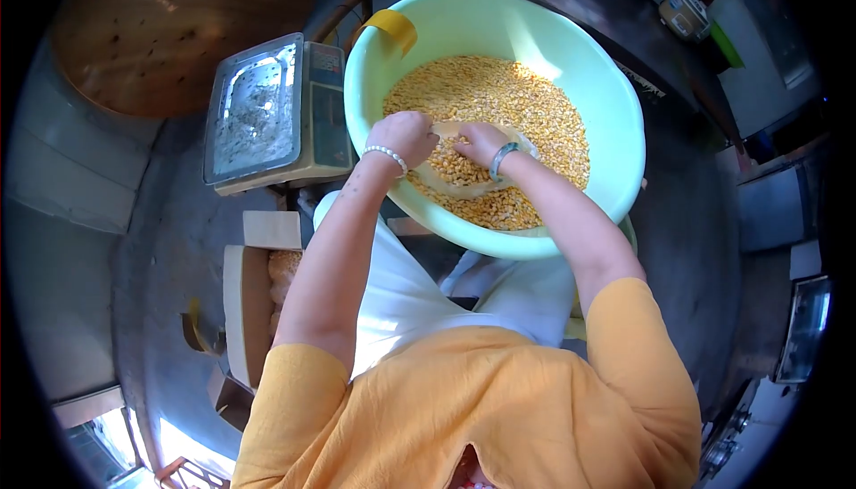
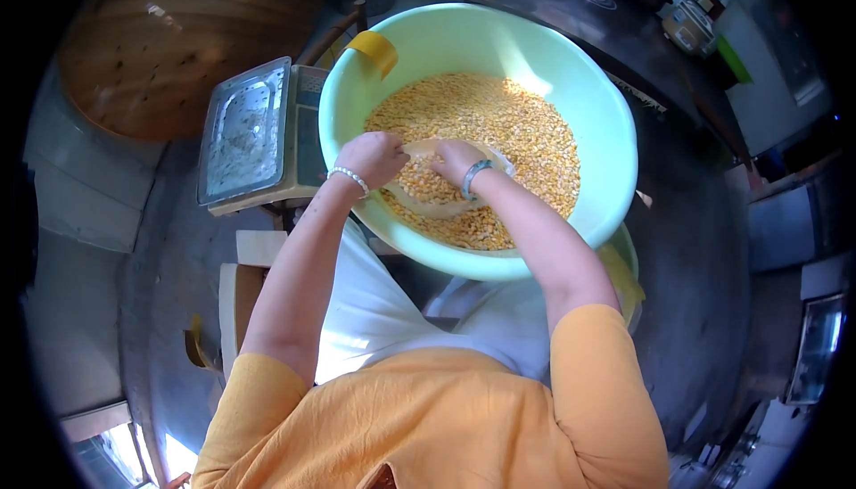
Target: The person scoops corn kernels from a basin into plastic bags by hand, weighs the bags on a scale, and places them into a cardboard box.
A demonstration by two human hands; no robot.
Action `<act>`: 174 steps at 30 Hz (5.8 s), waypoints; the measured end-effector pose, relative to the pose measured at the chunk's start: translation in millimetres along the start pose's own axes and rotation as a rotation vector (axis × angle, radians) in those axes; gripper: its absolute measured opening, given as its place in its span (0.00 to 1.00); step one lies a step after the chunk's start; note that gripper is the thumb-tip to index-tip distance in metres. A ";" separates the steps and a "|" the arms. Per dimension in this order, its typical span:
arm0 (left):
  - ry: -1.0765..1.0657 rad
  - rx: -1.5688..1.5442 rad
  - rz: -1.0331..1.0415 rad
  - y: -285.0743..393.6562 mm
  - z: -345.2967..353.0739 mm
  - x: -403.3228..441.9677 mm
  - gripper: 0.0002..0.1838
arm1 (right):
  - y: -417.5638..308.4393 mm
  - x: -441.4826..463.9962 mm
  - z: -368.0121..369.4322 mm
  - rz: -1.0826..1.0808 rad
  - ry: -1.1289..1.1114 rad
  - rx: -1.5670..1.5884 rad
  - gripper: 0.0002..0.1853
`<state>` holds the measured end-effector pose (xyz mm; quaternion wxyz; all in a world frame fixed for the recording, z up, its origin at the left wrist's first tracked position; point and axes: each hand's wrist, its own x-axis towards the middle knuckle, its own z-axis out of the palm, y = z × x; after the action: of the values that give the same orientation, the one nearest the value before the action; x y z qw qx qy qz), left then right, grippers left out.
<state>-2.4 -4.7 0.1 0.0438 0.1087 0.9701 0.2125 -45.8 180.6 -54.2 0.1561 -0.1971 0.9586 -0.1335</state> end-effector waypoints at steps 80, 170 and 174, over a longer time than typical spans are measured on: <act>0.745 -1.589 -0.413 -199.7 -172.1 -72.6 0.06 | -290.6 209.4 -126.8 -0.267 0.148 0.633 0.10; -0.159 0.244 0.013 54.5 22.5 -45.1 0.11 | -42.2 -58.7 11.0 -0.286 -0.119 -0.246 0.09; -0.153 0.225 0.018 57.7 15.1 -50.5 0.11 | -36.9 -54.4 15.4 -0.339 -0.115 -0.269 0.08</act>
<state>59.8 40.9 12.7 0.1033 0.1375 0.9806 0.0941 19.6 167.7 -43.2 0.1582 -0.3819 0.9104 -0.0173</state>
